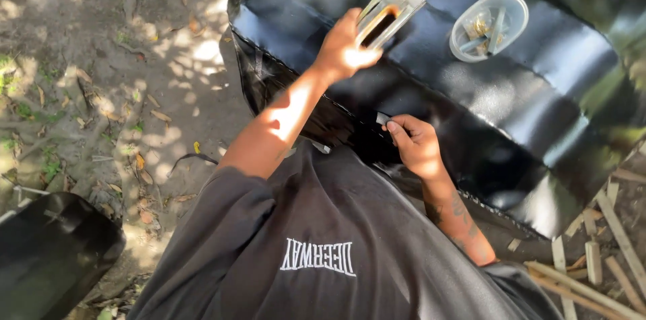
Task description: The person works on a large black object, using a hammer to drive nails into its edge. They also use scissors to cut a strap and handle a small container of nails. The person repeatedly picks up nails and hammers them into the object's frame.
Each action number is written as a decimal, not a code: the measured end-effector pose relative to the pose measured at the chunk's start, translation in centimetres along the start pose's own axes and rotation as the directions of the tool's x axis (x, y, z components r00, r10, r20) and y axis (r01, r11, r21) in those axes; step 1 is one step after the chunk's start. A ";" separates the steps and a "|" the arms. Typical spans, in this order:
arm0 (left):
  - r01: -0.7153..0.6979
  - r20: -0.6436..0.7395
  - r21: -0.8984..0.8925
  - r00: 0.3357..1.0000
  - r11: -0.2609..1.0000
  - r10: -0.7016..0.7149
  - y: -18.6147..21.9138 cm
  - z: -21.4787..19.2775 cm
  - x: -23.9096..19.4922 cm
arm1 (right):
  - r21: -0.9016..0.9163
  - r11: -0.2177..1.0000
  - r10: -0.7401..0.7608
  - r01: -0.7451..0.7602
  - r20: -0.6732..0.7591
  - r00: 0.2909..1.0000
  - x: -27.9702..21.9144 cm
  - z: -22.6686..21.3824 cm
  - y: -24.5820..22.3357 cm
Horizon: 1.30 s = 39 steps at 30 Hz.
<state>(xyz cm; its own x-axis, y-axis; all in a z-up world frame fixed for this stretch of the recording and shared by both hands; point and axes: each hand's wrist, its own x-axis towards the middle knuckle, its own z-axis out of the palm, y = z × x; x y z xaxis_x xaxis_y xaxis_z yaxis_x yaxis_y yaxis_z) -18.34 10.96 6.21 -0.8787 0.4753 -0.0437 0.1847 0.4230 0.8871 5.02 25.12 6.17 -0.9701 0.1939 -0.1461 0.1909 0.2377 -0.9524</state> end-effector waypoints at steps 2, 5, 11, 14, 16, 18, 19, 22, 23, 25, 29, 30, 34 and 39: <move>0.032 -0.067 -0.099 0.997 0.995 -0.039 -4.8 -0.2 -3.2 | 0.004 0.999 -0.041 0.041 0.017 0.999 0.2 0.1 2.5; 0.080 -0.165 -0.345 0.976 0.935 -0.145 -13.3 -2.0 -10.8 | -0.029 0.998 -0.062 0.064 0.064 0.996 0.9 1.5 4.4; 0.101 -0.223 -0.776 0.879 0.622 -0.422 -26.8 -5.9 -19.7 | -0.157 0.985 -0.045 0.074 0.176 0.983 4.7 8.0 2.8; 0.152 -0.110 -0.911 0.806 0.383 -0.582 -22.0 -11.8 -18.3 | -0.236 0.968 -0.051 0.087 0.153 0.987 7.9 13.3 0.0; 0.162 0.011 -0.971 0.769 0.177 -0.639 -22.2 -15.1 -17.3 | -0.287 0.955 -0.044 0.078 0.124 0.991 10.4 18.0 -1.3; 0.320 0.025 -0.912 0.666 0.255 -0.746 -28.3 -16.3 -16.4 | -0.359 0.929 -0.048 0.087 0.117 0.992 13.6 23.0 -1.3; 0.327 0.037 -0.911 0.672 0.251 -0.739 -30.3 -17.7 -16.1 | -0.366 0.927 -0.044 0.079 0.104 0.994 15.9 26.1 -1.7; 0.466 0.058 -0.663 0.813 0.586 -0.580 -34.1 -20.8 -15.1 | -0.432 0.897 0.118 -0.092 0.033 0.992 21.0 33.6 -2.0; 0.507 0.131 -0.509 0.844 0.695 -0.520 -34.1 -22.2 -14.3 | -0.393 0.905 0.163 -0.164 -0.034 0.986 22.4 35.7 -2.0; 0.511 0.220 -0.349 0.859 0.785 -0.462 -34.9 -24.6 -12.4 | -0.358 0.903 0.213 -0.237 -0.105 0.971 24.8 39.2 -1.4; 0.369 0.209 -0.182 0.920 0.912 -0.331 -41.7 -23.3 -8.6 | -0.286 0.934 0.141 -0.213 -0.250 0.958 28.2 42.8 0.2; 0.306 0.162 -0.100 0.944 0.947 -0.287 -43.9 -21.7 -7.9 | -0.250 0.938 0.153 -0.242 -0.327 0.932 28.5 43.4 0.5; 0.313 0.233 -0.183 0.935 0.932 -0.268 -40.3 -26.0 -4.0 | -0.240 0.941 0.114 -0.239 -0.439 0.891 28.5 44.5 1.1; 0.259 0.345 -0.182 0.920 0.949 -0.185 -37.5 -29.6 -1.0 | -0.284 0.926 0.069 -0.249 -0.521 0.851 28.4 44.8 2.1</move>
<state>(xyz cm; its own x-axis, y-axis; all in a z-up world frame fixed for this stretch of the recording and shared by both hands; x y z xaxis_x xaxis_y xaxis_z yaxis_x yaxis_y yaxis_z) -37.41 -28.27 -13.40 -0.6912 0.6252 -0.3625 -0.1323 0.3836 0.9140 -28.83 -11.48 -11.98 -0.7343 0.6769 -0.0509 0.4611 0.4423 -0.7693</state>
